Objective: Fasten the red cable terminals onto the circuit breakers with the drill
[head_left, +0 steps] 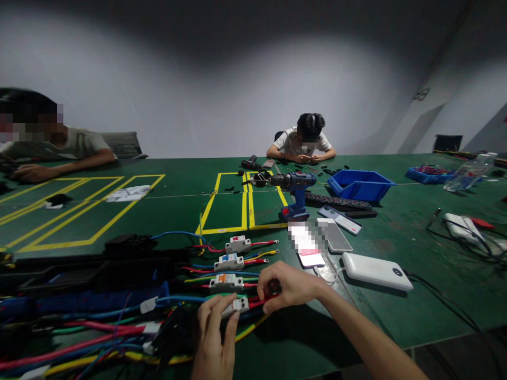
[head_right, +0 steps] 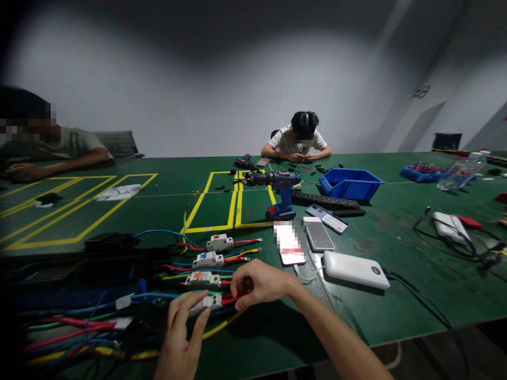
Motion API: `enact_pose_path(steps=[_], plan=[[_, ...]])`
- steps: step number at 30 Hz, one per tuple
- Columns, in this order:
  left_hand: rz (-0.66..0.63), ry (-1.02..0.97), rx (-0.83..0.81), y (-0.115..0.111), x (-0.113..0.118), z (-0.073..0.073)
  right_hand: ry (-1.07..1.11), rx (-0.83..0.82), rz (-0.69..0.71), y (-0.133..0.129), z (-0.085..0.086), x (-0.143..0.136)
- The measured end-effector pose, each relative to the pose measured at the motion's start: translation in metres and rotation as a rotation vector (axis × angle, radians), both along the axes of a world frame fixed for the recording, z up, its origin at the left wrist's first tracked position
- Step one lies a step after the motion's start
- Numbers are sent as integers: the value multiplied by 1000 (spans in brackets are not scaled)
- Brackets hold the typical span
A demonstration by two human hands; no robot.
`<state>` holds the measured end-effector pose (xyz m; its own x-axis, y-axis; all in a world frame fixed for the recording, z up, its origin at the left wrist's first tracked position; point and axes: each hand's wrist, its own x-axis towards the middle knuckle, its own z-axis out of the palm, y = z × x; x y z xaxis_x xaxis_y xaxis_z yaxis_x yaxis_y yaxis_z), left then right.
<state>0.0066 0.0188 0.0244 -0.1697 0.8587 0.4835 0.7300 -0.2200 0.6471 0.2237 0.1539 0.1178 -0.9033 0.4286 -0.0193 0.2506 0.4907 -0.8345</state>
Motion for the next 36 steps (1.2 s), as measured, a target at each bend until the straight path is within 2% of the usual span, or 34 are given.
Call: enact_pose_path(steps=[7, 16, 22, 27, 32, 36], plan=[[9, 32, 3, 1, 2, 1, -7, 18, 3, 0, -2, -1], [12, 202, 190, 5, 8, 14, -69, 54, 17, 2, -12, -3], [23, 251, 191, 4, 9, 17, -82, -21, -65, 0, 2, 0], [27, 254, 182, 5, 10, 22, -178, 48, -120, 6, 15, 13], [28, 228, 147, 6, 19, 32, -267, -38, -65, 14, 8, 29], [49, 205, 140, 11, 29, 31, -279, -129, -23, 17, 2, 34]])
